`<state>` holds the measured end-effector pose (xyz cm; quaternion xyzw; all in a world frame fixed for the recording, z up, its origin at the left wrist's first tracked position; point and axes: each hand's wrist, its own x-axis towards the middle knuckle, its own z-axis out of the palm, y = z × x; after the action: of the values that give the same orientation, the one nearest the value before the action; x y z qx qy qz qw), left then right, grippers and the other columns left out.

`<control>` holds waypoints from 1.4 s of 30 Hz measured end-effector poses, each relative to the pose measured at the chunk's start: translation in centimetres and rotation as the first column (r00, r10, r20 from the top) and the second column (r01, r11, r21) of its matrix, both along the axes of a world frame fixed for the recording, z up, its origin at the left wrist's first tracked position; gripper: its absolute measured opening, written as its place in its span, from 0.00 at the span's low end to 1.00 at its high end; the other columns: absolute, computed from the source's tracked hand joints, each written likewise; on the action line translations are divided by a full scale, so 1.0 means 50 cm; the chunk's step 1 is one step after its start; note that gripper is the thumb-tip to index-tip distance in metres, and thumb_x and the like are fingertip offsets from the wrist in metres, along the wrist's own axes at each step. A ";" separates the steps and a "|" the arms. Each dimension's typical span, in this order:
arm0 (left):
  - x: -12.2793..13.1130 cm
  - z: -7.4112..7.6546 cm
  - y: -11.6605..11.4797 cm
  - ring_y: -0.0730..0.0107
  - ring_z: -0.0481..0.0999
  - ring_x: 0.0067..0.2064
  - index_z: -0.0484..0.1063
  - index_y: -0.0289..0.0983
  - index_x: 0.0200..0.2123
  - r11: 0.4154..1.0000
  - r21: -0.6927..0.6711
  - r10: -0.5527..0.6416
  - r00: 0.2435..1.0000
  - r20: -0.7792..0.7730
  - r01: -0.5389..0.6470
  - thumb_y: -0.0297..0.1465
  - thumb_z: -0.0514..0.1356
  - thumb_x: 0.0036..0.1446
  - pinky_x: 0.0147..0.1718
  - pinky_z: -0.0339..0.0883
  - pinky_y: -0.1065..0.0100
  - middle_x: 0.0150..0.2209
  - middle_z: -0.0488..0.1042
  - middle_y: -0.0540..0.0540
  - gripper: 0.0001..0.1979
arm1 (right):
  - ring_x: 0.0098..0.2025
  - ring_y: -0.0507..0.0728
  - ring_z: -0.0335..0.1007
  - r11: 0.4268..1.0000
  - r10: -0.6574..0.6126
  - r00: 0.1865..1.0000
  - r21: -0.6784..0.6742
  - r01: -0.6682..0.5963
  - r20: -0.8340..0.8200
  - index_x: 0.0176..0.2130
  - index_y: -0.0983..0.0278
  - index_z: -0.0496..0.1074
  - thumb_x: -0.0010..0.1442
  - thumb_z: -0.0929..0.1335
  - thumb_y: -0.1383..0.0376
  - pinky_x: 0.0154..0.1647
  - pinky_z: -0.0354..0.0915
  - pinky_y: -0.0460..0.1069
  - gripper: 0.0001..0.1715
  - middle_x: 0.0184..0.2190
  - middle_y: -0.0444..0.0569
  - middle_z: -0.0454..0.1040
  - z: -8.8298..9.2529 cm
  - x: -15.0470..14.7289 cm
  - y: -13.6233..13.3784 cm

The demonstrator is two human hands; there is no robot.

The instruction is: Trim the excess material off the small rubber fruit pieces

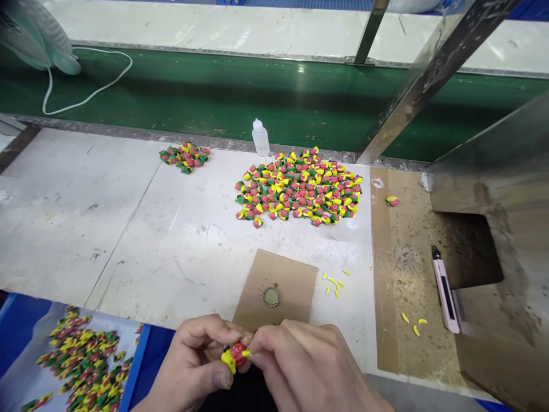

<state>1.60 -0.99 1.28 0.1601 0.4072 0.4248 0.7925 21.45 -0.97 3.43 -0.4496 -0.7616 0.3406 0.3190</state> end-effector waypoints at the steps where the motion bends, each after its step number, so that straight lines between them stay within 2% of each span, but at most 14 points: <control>1: -0.001 -0.002 0.000 0.71 0.89 0.34 0.88 0.43 0.34 1.000 -0.004 -0.004 1.000 0.013 0.005 0.28 0.84 0.42 0.37 0.81 0.77 0.36 0.90 0.49 0.15 | 0.27 0.50 0.76 1.000 0.004 1.000 0.001 -0.004 0.002 0.43 0.61 0.69 0.81 0.59 0.66 0.30 0.68 0.43 0.14 0.29 0.41 0.79 0.000 0.001 0.000; 6: 0.003 -0.008 0.002 0.70 0.89 0.34 0.88 0.43 0.35 0.998 0.034 -0.060 0.994 0.089 0.057 0.26 0.82 0.45 0.37 0.83 0.74 0.37 0.91 0.48 0.14 | 0.26 0.50 0.76 1.000 0.016 1.000 -0.010 -0.016 0.004 0.43 0.60 0.69 0.81 0.58 0.65 0.30 0.68 0.43 0.14 0.29 0.42 0.79 0.002 0.003 -0.005; 10: 0.012 -0.003 0.003 0.66 0.89 0.34 0.88 0.43 0.32 0.999 -0.041 0.000 0.999 0.038 0.002 0.29 0.84 0.40 0.36 0.83 0.71 0.34 0.90 0.47 0.15 | 0.26 0.52 0.78 0.996 -0.028 0.997 0.089 0.021 0.074 0.44 0.60 0.69 0.81 0.58 0.65 0.29 0.69 0.45 0.14 0.28 0.43 0.80 0.007 0.002 -0.008; 12: 0.012 -0.003 0.003 0.66 0.89 0.34 0.88 0.43 0.33 0.999 -0.027 -0.023 0.999 0.025 0.024 0.29 0.84 0.41 0.36 0.83 0.71 0.35 0.90 0.47 0.14 | 0.26 0.52 0.79 0.992 -0.038 0.995 0.126 0.026 0.092 0.46 0.61 0.69 0.81 0.58 0.66 0.29 0.70 0.45 0.13 0.29 0.43 0.81 0.007 0.001 -0.008; 17: 0.001 -0.013 0.006 0.64 0.89 0.34 0.89 0.43 0.35 0.997 0.038 -0.071 0.997 0.011 0.071 0.28 0.83 0.43 0.37 0.84 0.69 0.36 0.90 0.45 0.14 | 0.25 0.52 0.79 0.992 -0.047 0.995 0.123 0.036 0.087 0.45 0.61 0.69 0.81 0.58 0.66 0.29 0.69 0.45 0.14 0.29 0.43 0.82 0.003 0.003 -0.010; 19: -0.004 -0.016 0.008 0.62 0.90 0.36 0.89 0.45 0.36 0.992 0.086 -0.092 0.996 -0.011 0.093 0.27 0.82 0.45 0.38 0.85 0.68 0.38 0.91 0.45 0.14 | 0.26 0.52 0.79 0.994 -0.035 0.994 0.107 0.025 0.100 0.44 0.60 0.69 0.81 0.57 0.65 0.30 0.69 0.46 0.15 0.29 0.42 0.81 0.005 0.006 -0.011; 23: -0.009 -0.016 0.017 0.59 0.91 0.39 0.90 0.48 0.38 0.956 0.246 -0.133 0.984 -0.117 0.158 0.23 0.81 0.45 0.39 0.85 0.69 0.39 0.91 0.44 0.18 | 0.26 0.51 0.77 0.995 0.064 0.980 0.062 -0.077 0.191 0.43 0.59 0.71 0.82 0.56 0.64 0.30 0.67 0.46 0.19 0.28 0.40 0.78 0.017 0.016 -0.008; 28: -0.006 -0.009 0.025 0.58 0.91 0.38 0.90 0.49 0.38 0.920 0.357 -0.091 0.975 -0.201 0.160 0.25 0.82 0.45 0.41 0.84 0.70 0.37 0.91 0.44 0.17 | 0.21 0.50 0.70 0.956 0.109 0.952 0.232 -0.179 0.285 0.38 0.62 0.75 0.83 0.51 0.66 0.21 0.59 0.48 0.31 0.22 0.40 0.74 0.030 0.019 0.012; 30: -0.002 -0.009 0.023 0.57 0.91 0.39 0.90 0.48 0.38 0.925 0.351 -0.093 0.981 -0.168 0.148 0.27 0.81 0.46 0.41 0.85 0.68 0.37 0.91 0.43 0.16 | 0.20 0.49 0.68 0.956 0.091 0.967 0.251 -0.152 0.238 0.39 0.61 0.77 0.83 0.52 0.67 0.20 0.58 0.48 0.31 0.21 0.39 0.73 0.022 0.016 0.011; 32: 0.003 -0.010 0.020 0.57 0.91 0.39 0.90 0.49 0.39 0.932 0.342 -0.095 0.991 -0.097 0.123 0.28 0.81 0.48 0.42 0.85 0.67 0.38 0.91 0.44 0.15 | 0.21 0.49 0.67 0.973 0.043 0.991 0.221 -0.070 0.125 0.40 0.61 0.79 0.82 0.56 0.66 0.21 0.59 0.47 0.27 0.21 0.39 0.71 0.008 0.014 0.003; 35: 0.013 -0.017 0.014 0.62 0.91 0.40 0.89 0.49 0.42 0.937 0.340 -0.106 0.993 0.052 0.083 0.27 0.80 0.49 0.42 0.84 0.72 0.40 0.91 0.47 0.17 | 0.23 0.50 0.69 0.989 -0.045 0.994 0.138 0.058 -0.095 0.44 0.59 0.81 0.78 0.63 0.66 0.23 0.65 0.45 0.17 0.23 0.41 0.70 -0.016 0.009 -0.016; 37: 0.020 -0.024 0.007 0.64 0.91 0.42 0.89 0.48 0.42 0.947 0.316 -0.110 0.985 0.130 0.065 0.26 0.80 0.50 0.43 0.83 0.73 0.41 0.91 0.48 0.16 | 0.26 0.51 0.72 0.991 -0.076 0.975 0.092 0.097 -0.208 0.46 0.58 0.82 0.76 0.66 0.66 0.25 0.69 0.44 0.13 0.26 0.43 0.71 -0.028 0.005 -0.026; 39: 0.025 -0.029 -0.002 0.65 0.91 0.43 0.88 0.48 0.42 0.966 0.250 -0.108 0.976 0.191 0.058 0.26 0.80 0.50 0.45 0.82 0.73 0.42 0.91 0.49 0.16 | 0.29 0.52 0.74 0.990 -0.085 0.965 0.086 0.110 -0.250 0.46 0.58 0.82 0.75 0.68 0.65 0.26 0.71 0.44 0.10 0.28 0.44 0.71 -0.034 0.001 -0.031; 42: 0.030 -0.027 -0.018 0.67 0.91 0.42 0.88 0.48 0.41 0.995 0.073 -0.089 0.962 0.258 0.073 0.28 0.81 0.50 0.42 0.82 0.75 0.42 0.91 0.50 0.16 | 0.27 0.51 0.72 0.966 -0.138 0.973 0.191 0.174 -0.186 0.45 0.59 0.83 0.74 0.70 0.64 0.25 0.70 0.44 0.09 0.26 0.42 0.73 -0.037 -0.005 -0.033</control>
<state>3.10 -1.90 -0.05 0.1443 0.2791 0.4221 0.8504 21.20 -2.62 1.57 -0.4419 -0.7247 0.2709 0.4541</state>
